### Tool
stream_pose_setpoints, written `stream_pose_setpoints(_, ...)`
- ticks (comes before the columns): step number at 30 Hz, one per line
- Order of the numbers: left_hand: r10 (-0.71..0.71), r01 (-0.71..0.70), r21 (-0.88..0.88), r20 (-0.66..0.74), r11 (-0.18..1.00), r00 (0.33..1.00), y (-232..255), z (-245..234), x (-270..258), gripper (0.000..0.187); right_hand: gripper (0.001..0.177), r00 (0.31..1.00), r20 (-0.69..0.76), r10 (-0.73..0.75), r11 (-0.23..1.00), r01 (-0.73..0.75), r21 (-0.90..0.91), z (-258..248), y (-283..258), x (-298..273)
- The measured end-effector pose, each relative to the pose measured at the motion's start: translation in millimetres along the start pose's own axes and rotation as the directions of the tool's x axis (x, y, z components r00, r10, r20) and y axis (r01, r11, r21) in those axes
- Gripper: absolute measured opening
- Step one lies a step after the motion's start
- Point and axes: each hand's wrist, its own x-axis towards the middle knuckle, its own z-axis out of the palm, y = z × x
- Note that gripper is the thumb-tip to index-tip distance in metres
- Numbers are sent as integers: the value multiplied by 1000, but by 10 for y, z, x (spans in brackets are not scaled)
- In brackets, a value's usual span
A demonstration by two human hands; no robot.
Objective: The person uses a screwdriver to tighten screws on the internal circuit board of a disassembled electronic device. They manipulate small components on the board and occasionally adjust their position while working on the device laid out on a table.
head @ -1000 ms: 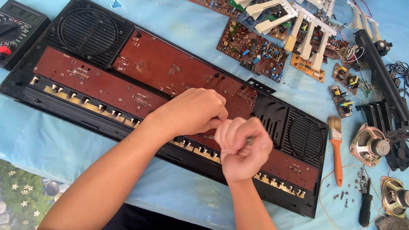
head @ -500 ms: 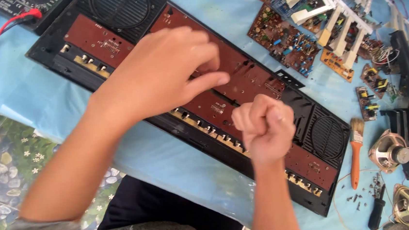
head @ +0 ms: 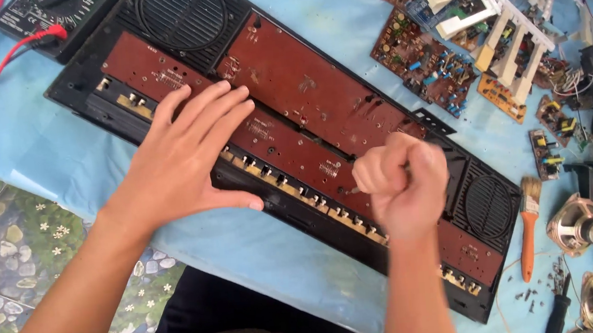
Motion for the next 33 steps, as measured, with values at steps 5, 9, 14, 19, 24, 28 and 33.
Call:
stream_pose_setpoints(5,-18,17,59,21,998,1000,6,34,0,112,46,757,-391,-523,835,364,-412,499,206,-355)
stream_pose_setpoints(9,-21,21,76,7,997,1000,16,52,1,111,55,981,93,-171,982,177,-70,-79,-27,-149)
stream_pose_setpoints(14,-33,32,62,11,998,999,16,61,-6,111,45,723,-503,-473,878,343,-333,378,62,-190)
stream_pose_setpoints(19,18,-23,-75,-59,997,998,14,63,-35,71,55,791,-443,-421,886,254,-388,451,164,-595)
stream_pose_setpoints(24,-43,27,-190,-82,981,996,22,38,-61,49,59,751,-531,-393,908,224,-355,483,124,-596)
stream_pose_setpoints(28,-16,-2,-101,-176,995,984,11,26,-82,55,55,764,-523,-379,914,221,-340,460,45,-466)
stream_pose_setpoints(33,-136,133,-28,-249,991,959,-16,9,-102,78,47,799,-467,-379,918,387,-84,642,-114,73)
